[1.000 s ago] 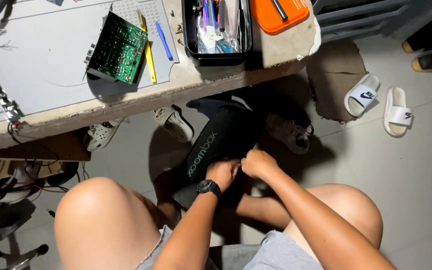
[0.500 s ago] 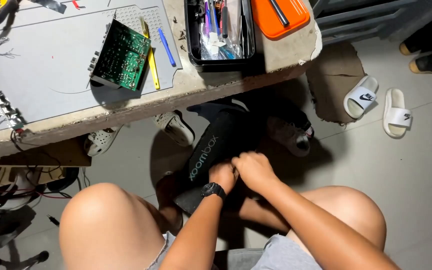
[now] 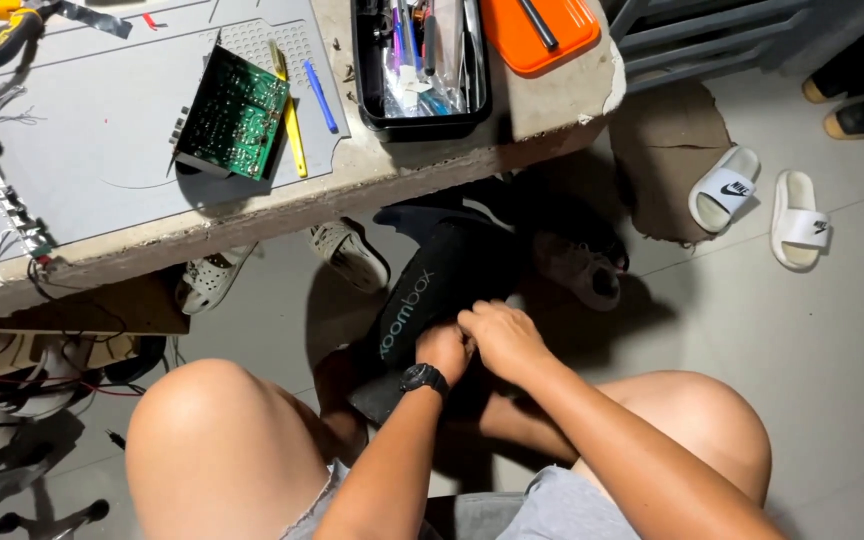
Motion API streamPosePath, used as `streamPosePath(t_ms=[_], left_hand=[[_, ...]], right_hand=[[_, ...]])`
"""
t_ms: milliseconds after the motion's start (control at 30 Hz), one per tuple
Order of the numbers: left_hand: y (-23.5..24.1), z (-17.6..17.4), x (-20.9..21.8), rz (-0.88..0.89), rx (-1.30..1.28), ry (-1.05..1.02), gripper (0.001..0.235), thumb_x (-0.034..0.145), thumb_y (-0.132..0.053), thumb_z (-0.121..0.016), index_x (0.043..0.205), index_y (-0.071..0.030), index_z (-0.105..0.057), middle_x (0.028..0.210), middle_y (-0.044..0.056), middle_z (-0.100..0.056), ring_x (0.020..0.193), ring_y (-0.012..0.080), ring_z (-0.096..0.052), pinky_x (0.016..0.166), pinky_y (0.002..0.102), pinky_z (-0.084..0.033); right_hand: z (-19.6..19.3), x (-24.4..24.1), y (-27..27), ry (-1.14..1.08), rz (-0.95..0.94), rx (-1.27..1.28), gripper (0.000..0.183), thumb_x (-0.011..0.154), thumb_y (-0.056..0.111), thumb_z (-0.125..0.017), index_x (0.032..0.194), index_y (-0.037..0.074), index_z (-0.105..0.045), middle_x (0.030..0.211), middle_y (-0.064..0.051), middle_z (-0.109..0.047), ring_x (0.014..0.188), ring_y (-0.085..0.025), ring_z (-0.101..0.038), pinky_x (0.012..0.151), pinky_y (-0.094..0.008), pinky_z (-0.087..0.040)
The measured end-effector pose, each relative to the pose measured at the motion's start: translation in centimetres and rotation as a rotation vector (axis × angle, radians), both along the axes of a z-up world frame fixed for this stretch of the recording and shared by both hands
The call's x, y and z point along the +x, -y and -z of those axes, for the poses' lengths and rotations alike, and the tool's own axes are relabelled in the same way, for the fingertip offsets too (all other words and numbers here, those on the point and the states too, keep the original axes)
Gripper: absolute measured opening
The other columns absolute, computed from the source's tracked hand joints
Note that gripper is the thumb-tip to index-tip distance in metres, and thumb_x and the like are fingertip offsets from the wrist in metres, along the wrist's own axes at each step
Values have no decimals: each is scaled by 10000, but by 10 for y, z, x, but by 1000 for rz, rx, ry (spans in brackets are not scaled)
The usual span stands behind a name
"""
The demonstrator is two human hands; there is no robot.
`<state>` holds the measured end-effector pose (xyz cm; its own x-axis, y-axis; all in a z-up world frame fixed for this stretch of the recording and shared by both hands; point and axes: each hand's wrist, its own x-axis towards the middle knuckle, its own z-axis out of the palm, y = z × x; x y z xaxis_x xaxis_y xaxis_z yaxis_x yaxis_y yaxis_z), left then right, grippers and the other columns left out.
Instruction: The person uses a soldering iron on a green circuit board, then sets it down and uses a screwdriver to work on a black Xoombox device. The person manipulates the circuit board and the Xoombox while seated on the floor.
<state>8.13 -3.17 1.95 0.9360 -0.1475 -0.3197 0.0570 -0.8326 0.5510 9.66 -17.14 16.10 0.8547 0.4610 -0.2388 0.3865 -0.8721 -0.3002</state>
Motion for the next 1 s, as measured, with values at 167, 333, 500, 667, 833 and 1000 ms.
streamPosePath(t_ms=[167,333,500,667,833,1000], left_hand=[[-1,-12,5,56,77,4,309,1089,-366,-635,1084,-204,-897,935,69,-875,1033,322,-871,912,491,-708],[-2,-9,4,-3,-2,2,526,1178,-523,-506,1069,-184,-893,911,107,-874,999,356,-877,908,504,-713],[0,-20,8,48,44,14,252,1032,-405,-755,1035,-206,-909,897,82,-875,979,346,-877,854,506,-720],[-1,-33,4,8,11,-32,300,1067,-415,-693,1013,-210,-905,920,81,-882,1029,360,-872,905,521,-718],[-1,-25,5,-4,-32,-3,418,1129,-528,-617,1084,-223,-898,984,105,-890,1051,357,-869,929,514,-713],[0,-15,5,28,47,-5,271,1072,-482,-721,1166,-299,-898,975,48,-889,1051,316,-875,923,498,-722]], right_hand=[[-12,9,-1,-93,149,-261,539,1129,595,-611,1126,86,-786,972,-172,-841,1022,-420,-856,890,-572,-681],[21,13,10,-53,103,-202,409,1139,421,-618,991,101,-825,863,-172,-852,928,-445,-866,828,-571,-678],[19,10,12,0,-3,-82,202,1131,357,-606,1164,204,-733,991,-70,-828,1060,-352,-829,894,-508,-647],[1,14,5,-74,163,-276,486,1144,537,-595,1020,105,-781,912,-155,-846,945,-409,-864,826,-558,-683],[28,14,12,9,39,-240,339,1108,326,-662,875,114,-787,738,-139,-805,799,-403,-860,692,-527,-690],[0,9,6,-29,32,-196,324,1028,431,-827,1236,201,-733,1011,-68,-828,1053,-346,-835,872,-538,-690]])
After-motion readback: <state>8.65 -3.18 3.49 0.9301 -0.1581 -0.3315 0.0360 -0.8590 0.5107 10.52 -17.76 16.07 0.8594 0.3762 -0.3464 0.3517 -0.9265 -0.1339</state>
